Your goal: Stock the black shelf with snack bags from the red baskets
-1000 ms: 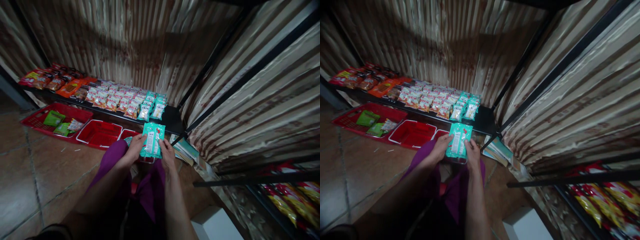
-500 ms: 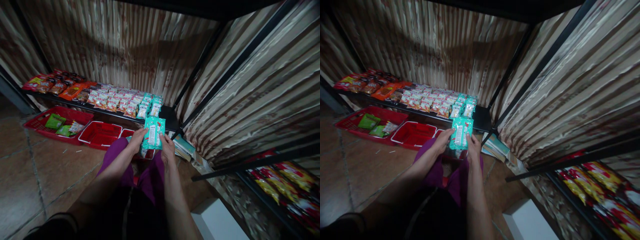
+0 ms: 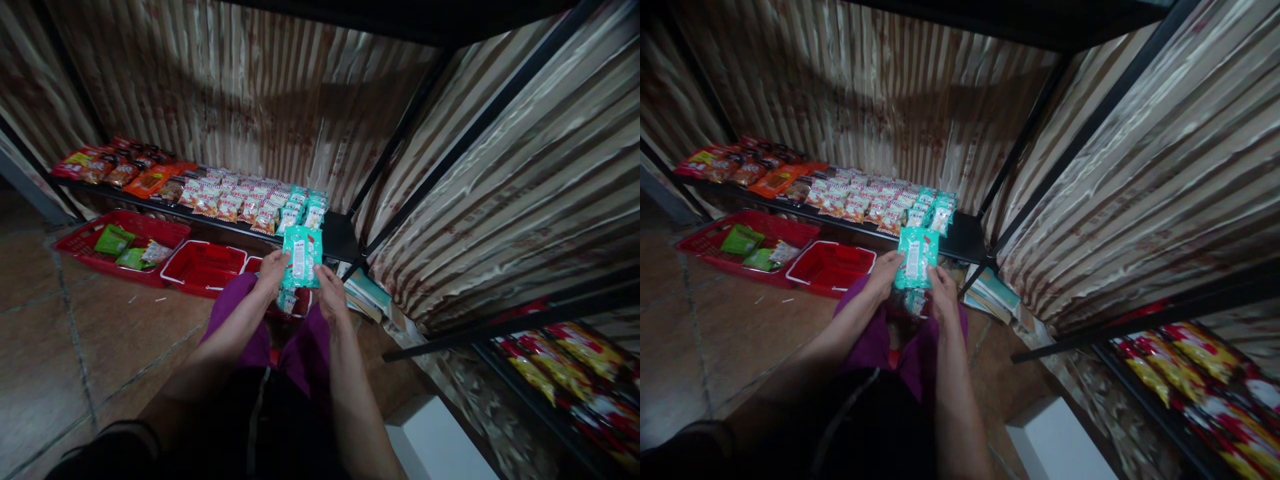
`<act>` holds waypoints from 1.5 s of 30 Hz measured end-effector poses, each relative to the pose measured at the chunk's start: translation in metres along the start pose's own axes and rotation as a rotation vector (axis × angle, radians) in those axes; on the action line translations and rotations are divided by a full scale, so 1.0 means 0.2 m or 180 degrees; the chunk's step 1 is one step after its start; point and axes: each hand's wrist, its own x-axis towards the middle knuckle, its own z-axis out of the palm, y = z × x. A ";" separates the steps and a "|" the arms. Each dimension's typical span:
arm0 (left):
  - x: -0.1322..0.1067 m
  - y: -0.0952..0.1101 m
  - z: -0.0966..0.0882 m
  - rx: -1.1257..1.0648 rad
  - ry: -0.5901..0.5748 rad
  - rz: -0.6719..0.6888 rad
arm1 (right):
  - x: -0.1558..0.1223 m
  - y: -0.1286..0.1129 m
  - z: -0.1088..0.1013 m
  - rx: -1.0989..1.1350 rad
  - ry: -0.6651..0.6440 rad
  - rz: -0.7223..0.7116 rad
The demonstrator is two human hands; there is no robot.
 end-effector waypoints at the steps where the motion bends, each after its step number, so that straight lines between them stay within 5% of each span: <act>1: 0.01 0.00 0.00 -0.0013 -0.0002 0.0040 | -0.01 0.00 0.00 -0.0047 -0.0081 0.0032; 6: 0.02 -0.01 -0.01 0.0001 -0.0084 0.0060 | -0.02 0.01 0.01 -0.0126 -0.0110 -0.0001; 15: 0.03 -0.04 -0.02 0.0181 -0.0460 -0.0373 | 0.07 0.07 -0.05 -0.0209 0.0493 0.0020; 25: 0.08 -0.06 -0.10 -0.0032 -0.0675 -0.0133 | 0.04 0.06 0.00 -0.0055 -0.0157 0.0069; 39: 0.05 -0.07 -0.08 -0.0132 -0.0373 -0.0190 | 0.04 0.08 -0.03 -0.0068 -0.0052 -0.0008; 45: 0.02 -0.06 -0.06 -0.0117 -0.0340 -0.0238 | 0.05 0.10 -0.05 0.0054 0.0365 0.0031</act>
